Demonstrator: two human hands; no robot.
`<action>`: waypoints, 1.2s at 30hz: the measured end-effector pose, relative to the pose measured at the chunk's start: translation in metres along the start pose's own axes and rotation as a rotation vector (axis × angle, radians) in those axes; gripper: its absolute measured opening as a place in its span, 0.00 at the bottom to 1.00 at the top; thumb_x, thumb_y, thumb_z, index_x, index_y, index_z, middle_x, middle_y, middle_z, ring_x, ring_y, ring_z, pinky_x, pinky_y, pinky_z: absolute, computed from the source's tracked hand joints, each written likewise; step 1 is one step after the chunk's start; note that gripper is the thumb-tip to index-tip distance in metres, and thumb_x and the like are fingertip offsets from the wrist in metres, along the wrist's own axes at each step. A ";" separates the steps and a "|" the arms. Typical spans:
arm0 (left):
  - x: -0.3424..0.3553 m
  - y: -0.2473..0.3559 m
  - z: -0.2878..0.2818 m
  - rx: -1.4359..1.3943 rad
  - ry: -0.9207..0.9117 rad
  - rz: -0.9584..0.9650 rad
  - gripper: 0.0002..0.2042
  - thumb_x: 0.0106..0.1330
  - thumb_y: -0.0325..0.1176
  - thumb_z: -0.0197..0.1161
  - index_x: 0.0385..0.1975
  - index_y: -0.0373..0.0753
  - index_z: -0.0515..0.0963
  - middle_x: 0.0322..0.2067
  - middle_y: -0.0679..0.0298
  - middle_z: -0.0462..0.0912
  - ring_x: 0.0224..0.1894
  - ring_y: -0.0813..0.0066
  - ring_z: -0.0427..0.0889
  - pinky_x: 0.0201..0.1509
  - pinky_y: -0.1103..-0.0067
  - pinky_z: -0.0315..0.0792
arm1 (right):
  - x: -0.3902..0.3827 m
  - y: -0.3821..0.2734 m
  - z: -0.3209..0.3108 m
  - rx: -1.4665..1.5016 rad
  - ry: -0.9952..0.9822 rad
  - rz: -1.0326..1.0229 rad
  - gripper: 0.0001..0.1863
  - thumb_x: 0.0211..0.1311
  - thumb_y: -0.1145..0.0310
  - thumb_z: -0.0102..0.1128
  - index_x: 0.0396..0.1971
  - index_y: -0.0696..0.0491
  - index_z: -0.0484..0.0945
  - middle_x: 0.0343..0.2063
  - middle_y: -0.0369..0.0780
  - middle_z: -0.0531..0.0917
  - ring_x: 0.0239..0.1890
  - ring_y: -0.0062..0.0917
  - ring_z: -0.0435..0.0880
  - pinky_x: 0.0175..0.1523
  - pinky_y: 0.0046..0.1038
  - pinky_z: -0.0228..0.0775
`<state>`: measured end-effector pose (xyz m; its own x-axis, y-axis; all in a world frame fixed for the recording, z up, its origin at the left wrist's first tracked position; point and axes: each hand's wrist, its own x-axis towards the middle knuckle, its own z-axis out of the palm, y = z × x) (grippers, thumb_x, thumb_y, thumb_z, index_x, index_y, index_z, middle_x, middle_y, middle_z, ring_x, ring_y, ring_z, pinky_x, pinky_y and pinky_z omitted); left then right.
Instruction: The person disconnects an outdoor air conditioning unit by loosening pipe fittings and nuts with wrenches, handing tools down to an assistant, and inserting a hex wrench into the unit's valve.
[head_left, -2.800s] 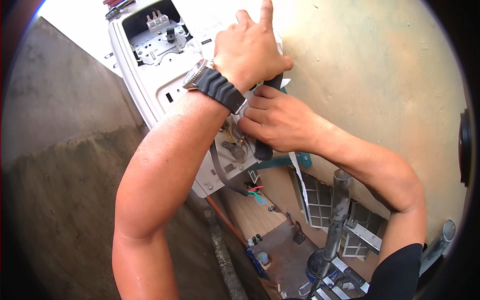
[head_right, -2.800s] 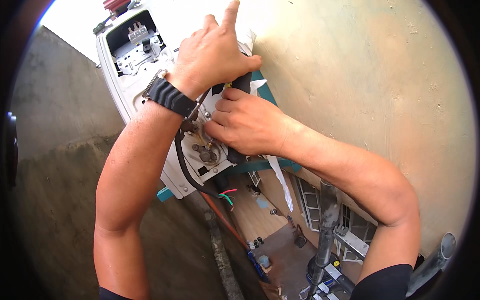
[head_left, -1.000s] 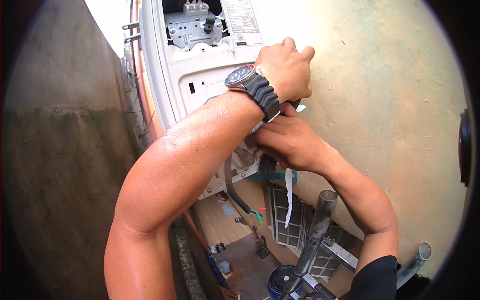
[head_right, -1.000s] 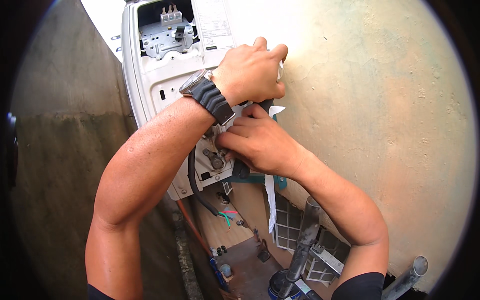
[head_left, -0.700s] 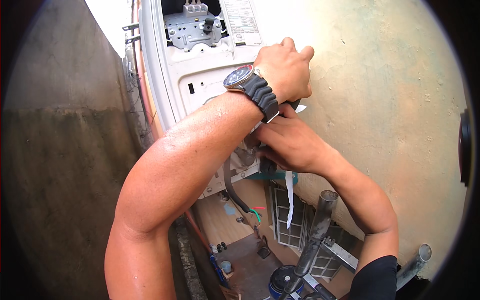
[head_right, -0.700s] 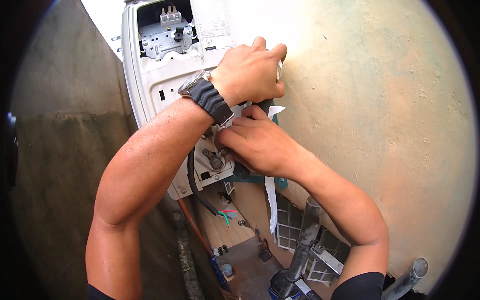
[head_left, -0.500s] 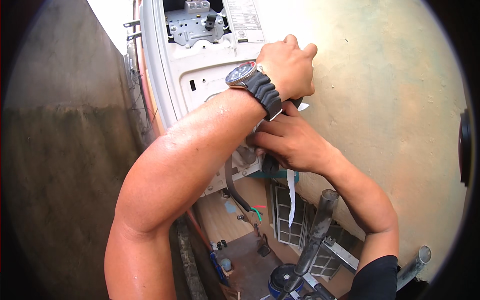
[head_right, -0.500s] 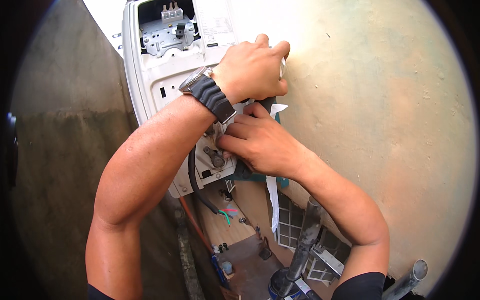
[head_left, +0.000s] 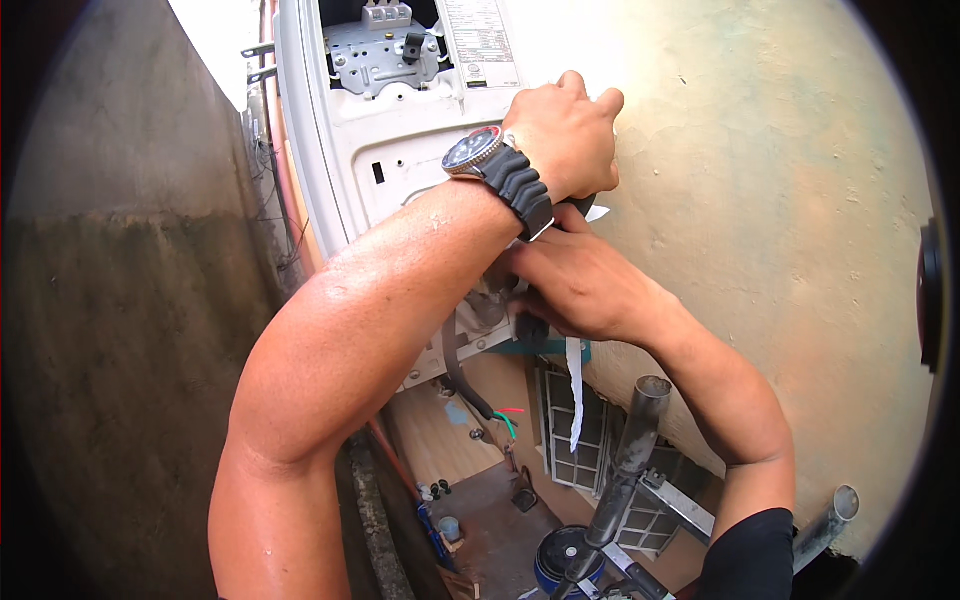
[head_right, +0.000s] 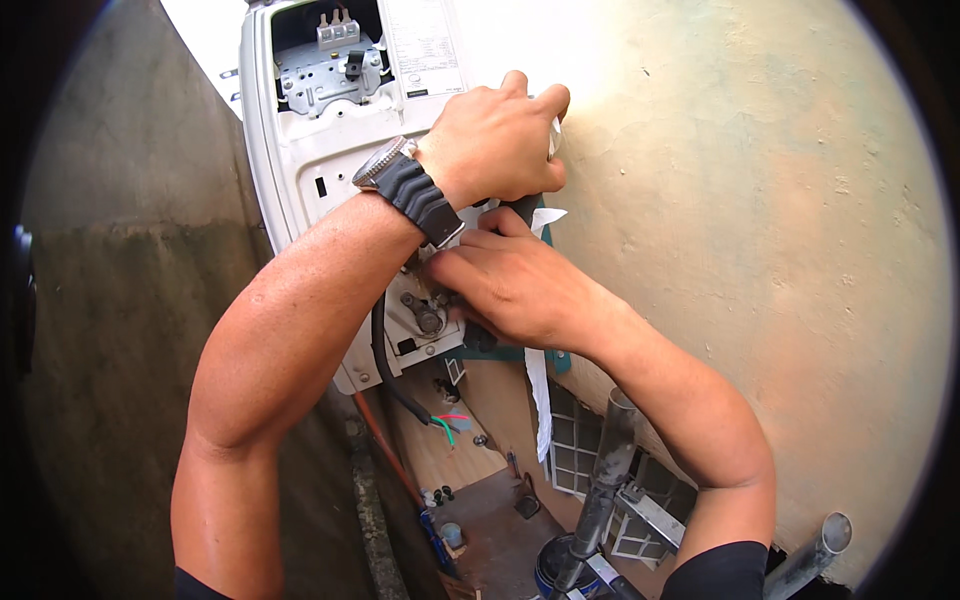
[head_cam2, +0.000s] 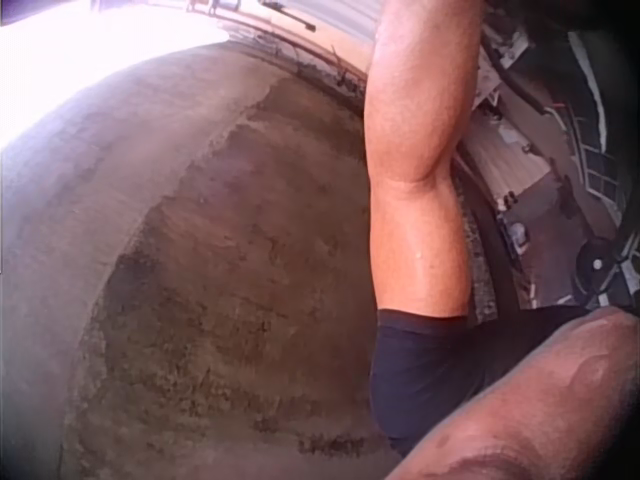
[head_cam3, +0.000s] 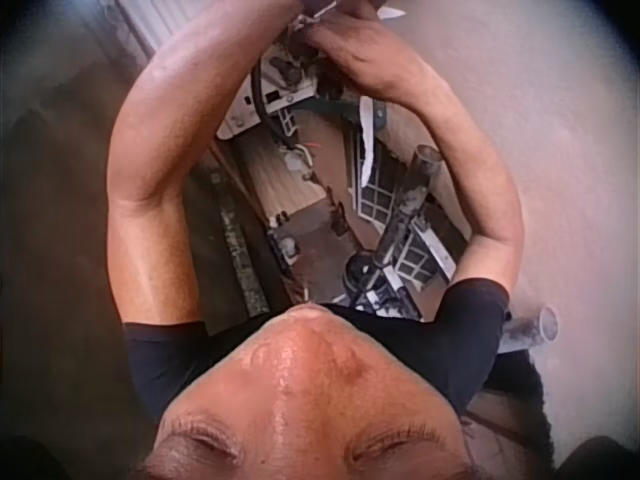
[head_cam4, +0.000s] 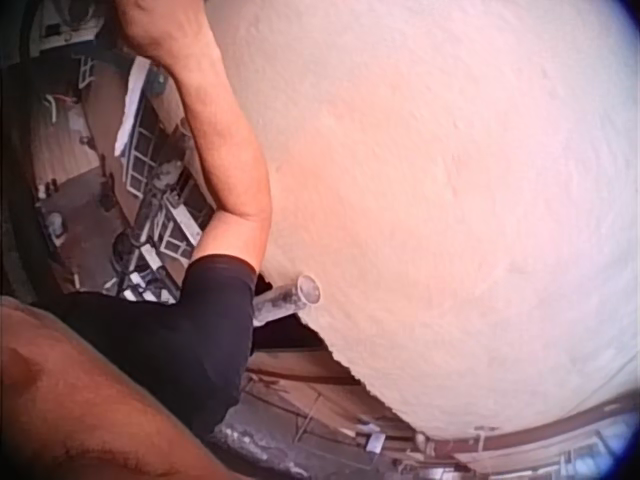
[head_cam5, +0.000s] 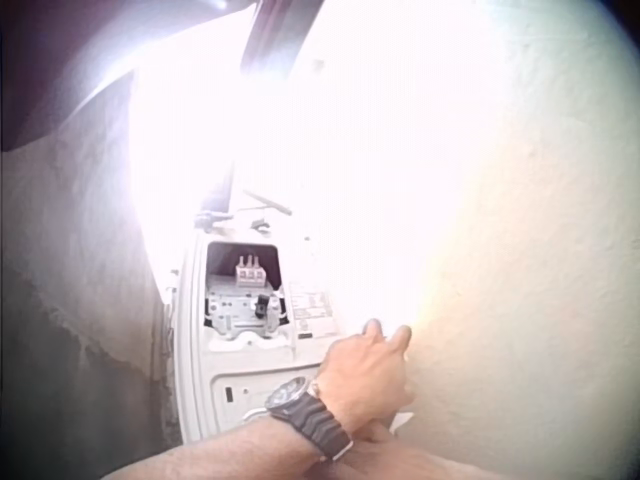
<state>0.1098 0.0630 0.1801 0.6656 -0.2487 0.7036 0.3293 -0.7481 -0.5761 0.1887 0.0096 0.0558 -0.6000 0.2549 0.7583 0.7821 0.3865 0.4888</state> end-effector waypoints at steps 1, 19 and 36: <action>0.000 0.000 0.000 0.006 0.013 0.000 0.24 0.57 0.43 0.67 0.54 0.42 0.78 0.44 0.46 0.82 0.42 0.46 0.87 0.47 0.61 0.82 | 0.000 0.000 0.000 -0.003 0.001 -0.003 0.10 0.63 0.66 0.65 0.43 0.47 0.79 0.33 0.36 0.81 0.42 0.32 0.82 0.57 0.39 0.63; -0.002 0.000 -0.001 -0.032 0.029 -0.019 0.23 0.57 0.43 0.68 0.52 0.42 0.78 0.44 0.47 0.81 0.40 0.47 0.87 0.45 0.61 0.81 | 0.001 0.001 0.001 -0.077 -0.010 -0.034 0.09 0.62 0.65 0.67 0.42 0.44 0.81 0.35 0.34 0.80 0.45 0.29 0.80 0.58 0.39 0.61; -0.003 0.001 -0.003 -0.048 0.026 -0.019 0.22 0.58 0.42 0.67 0.52 0.42 0.78 0.44 0.46 0.81 0.41 0.46 0.87 0.46 0.60 0.81 | 0.001 -0.002 -0.002 -0.089 -0.024 -0.001 0.09 0.62 0.67 0.66 0.43 0.42 0.82 0.40 0.35 0.83 0.46 0.32 0.79 0.58 0.40 0.61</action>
<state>0.1065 0.0614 0.1789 0.6415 -0.2497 0.7253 0.3090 -0.7813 -0.5423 0.1869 0.0078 0.0566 -0.6040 0.2757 0.7478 0.7925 0.3072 0.5269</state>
